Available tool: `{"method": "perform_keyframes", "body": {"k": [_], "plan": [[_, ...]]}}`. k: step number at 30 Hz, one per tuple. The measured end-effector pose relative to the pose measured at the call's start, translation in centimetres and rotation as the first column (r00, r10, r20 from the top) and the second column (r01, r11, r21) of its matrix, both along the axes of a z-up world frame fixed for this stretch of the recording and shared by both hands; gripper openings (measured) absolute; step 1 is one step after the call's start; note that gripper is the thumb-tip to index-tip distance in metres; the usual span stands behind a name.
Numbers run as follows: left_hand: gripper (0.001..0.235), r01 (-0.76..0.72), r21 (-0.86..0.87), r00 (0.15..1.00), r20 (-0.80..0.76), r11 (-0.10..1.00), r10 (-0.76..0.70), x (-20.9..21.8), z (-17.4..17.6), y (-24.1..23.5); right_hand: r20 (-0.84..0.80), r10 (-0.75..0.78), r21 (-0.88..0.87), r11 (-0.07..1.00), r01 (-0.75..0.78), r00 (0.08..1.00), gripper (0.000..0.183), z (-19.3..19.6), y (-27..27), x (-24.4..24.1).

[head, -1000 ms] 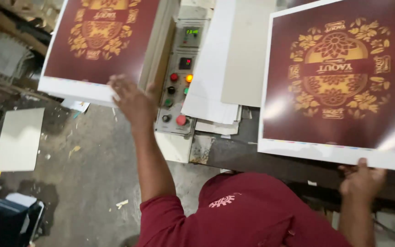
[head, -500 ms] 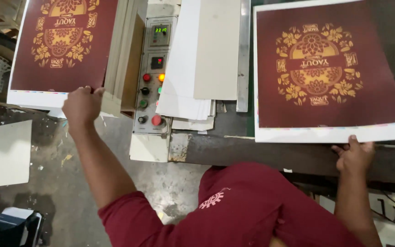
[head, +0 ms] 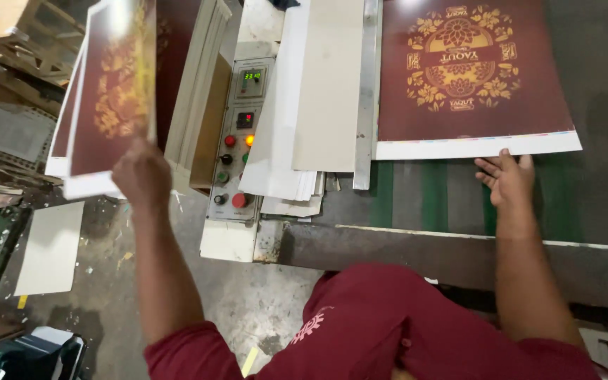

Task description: The person repeatedly picks up large, flat cardboard sheets with a maroon and gold design from a pile on a machine and places them onto a stack on the right side of the frame. The person handles the sheets by hand, moving them one by one in a repetitive sorting process.

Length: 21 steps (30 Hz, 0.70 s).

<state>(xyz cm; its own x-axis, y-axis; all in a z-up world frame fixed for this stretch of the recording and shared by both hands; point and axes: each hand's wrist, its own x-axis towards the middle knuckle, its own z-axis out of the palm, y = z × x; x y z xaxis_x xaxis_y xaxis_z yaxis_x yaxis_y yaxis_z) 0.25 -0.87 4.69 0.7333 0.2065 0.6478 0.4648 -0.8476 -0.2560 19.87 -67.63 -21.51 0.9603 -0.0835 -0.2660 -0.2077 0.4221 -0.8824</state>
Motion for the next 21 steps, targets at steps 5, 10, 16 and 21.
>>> {"method": "perform_keyframes", "body": {"k": [5,10,16,21], "plan": [[0.018,0.309,-0.352,0.949,0.175,0.883,-0.262,0.1,-0.1,-12.5,-0.107,0.086,-0.108,0.989,-0.098,0.991,0.069,1.8,2.7,-5.5],[0.017,0.555,-0.658,0.826,0.364,0.508,-0.431,2.3,-3.2,-26.2,-0.036,0.575,-0.262,0.784,-0.563,0.817,0.067,7.2,11.7,-12.0],[0.022,0.475,-0.823,0.803,0.261,0.312,-0.535,3.8,-3.7,-36.0,-0.042,0.806,-0.356,0.54,-0.763,0.59,0.046,0.1,16.2,-14.8],[0.027,0.358,-0.906,0.763,0.145,0.225,-0.63,4.4,-3.3,-32.5,-0.011,0.593,-0.122,0.799,-0.589,0.805,0.026,-3.3,13.4,-15.3]]}}
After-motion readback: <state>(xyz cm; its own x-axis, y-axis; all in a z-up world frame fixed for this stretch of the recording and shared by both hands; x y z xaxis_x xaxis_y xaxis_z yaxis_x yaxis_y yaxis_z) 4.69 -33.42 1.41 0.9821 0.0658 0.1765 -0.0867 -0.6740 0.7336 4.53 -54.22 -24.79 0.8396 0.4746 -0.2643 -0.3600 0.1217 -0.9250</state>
